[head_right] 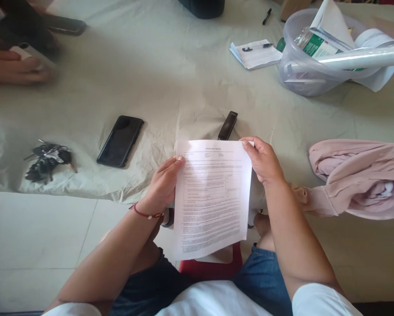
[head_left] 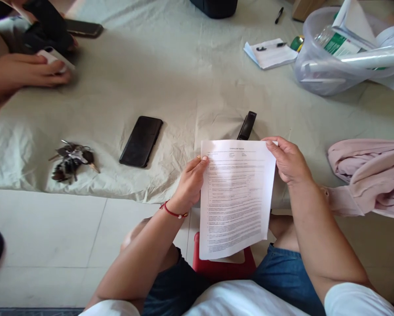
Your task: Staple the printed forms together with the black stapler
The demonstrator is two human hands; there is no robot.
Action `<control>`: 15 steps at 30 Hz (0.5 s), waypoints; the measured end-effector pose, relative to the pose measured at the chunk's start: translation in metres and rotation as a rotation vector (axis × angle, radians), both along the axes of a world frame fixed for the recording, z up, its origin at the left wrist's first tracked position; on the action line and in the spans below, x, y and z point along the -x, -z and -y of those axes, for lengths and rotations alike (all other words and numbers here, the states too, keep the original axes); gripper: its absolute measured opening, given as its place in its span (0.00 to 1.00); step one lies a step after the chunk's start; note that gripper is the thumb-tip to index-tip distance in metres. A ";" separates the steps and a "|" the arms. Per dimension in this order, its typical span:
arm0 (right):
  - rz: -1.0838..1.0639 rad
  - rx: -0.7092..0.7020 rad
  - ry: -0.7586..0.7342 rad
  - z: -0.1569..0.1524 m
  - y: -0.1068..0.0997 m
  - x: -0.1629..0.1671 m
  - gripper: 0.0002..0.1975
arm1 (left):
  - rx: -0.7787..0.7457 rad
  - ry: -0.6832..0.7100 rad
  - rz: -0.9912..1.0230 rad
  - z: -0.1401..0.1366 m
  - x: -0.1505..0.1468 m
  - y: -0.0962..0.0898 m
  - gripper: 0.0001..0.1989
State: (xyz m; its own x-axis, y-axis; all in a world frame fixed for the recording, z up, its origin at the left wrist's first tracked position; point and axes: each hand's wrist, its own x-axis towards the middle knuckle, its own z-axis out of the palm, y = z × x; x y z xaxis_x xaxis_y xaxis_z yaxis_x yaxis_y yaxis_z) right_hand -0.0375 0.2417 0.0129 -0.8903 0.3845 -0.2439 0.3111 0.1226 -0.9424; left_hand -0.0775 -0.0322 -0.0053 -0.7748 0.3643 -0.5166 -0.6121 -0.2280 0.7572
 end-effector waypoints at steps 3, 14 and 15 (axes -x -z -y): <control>0.038 -0.072 0.016 -0.005 -0.003 -0.002 0.19 | -0.043 0.064 0.059 0.001 0.000 0.000 0.22; 0.199 -0.273 -0.088 -0.029 -0.012 -0.009 0.14 | -0.090 0.168 -0.002 -0.007 -0.002 0.004 0.22; 0.197 -0.284 -0.094 -0.030 -0.012 -0.009 0.14 | -0.069 0.164 -0.033 -0.007 -0.002 0.004 0.23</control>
